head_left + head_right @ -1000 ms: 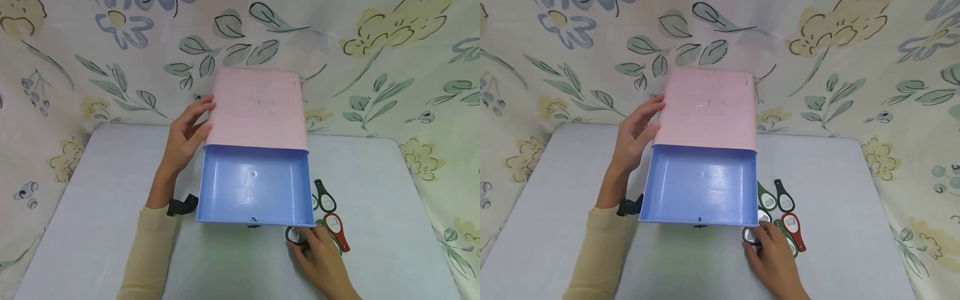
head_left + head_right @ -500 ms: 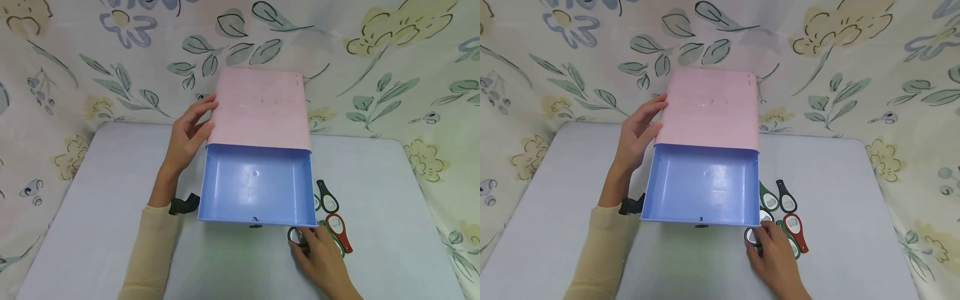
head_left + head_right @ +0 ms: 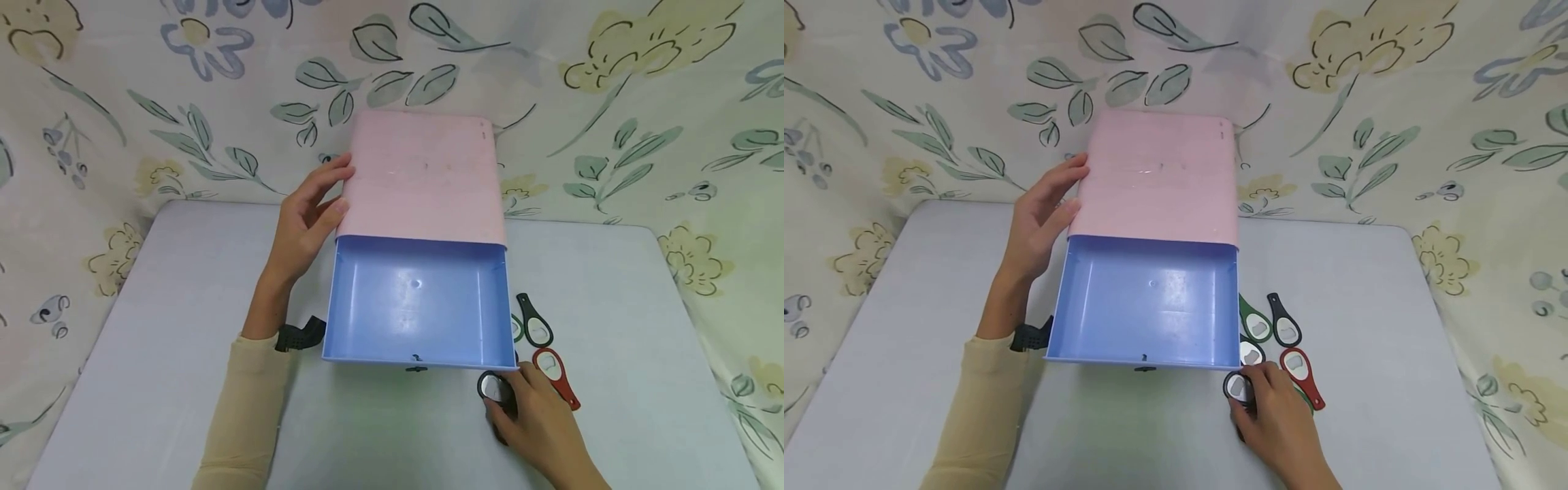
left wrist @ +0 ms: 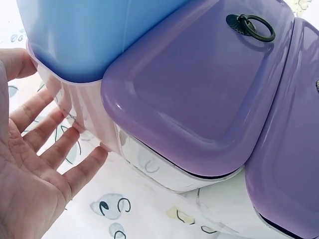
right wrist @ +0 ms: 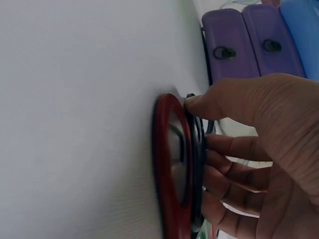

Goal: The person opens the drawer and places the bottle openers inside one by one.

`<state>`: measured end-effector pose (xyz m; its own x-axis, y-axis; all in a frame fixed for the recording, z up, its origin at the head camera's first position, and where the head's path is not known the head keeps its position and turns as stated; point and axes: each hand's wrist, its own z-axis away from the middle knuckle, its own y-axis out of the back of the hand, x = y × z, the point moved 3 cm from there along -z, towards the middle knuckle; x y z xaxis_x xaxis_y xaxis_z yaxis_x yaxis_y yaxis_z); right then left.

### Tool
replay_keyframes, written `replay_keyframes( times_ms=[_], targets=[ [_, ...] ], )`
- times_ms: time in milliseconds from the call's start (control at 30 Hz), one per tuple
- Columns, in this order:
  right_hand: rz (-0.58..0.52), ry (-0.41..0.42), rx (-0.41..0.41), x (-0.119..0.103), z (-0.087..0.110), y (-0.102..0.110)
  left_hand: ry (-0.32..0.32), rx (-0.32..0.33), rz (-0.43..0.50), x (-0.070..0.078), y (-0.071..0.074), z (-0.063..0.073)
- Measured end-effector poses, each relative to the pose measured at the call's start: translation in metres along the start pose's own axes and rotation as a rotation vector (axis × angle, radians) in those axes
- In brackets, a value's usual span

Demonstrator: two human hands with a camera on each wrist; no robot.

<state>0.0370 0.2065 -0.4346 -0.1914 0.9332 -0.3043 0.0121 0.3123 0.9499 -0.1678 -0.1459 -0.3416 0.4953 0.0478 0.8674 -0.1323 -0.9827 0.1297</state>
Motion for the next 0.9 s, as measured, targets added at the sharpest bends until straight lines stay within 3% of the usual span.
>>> replay_keyframes(
  times_ms=[167, 567, 900],
  targets=[
    [0.015, -0.017, -0.047, -0.0003, -0.0040, 0.0018, -0.005, 0.000, 0.005, -0.0003, -0.0008, -0.0007],
    [0.101, 0.086, -0.019, -0.0011, -0.0050, -0.0005, -0.024, -0.016, 0.001, -0.0018, -0.0046, -0.0028],
    [0.132, 0.131, -0.045, -0.0084, -0.0073, 0.0017, -0.023, -0.010, -0.012, -0.0003, -0.0003, -0.0005]
  ],
)
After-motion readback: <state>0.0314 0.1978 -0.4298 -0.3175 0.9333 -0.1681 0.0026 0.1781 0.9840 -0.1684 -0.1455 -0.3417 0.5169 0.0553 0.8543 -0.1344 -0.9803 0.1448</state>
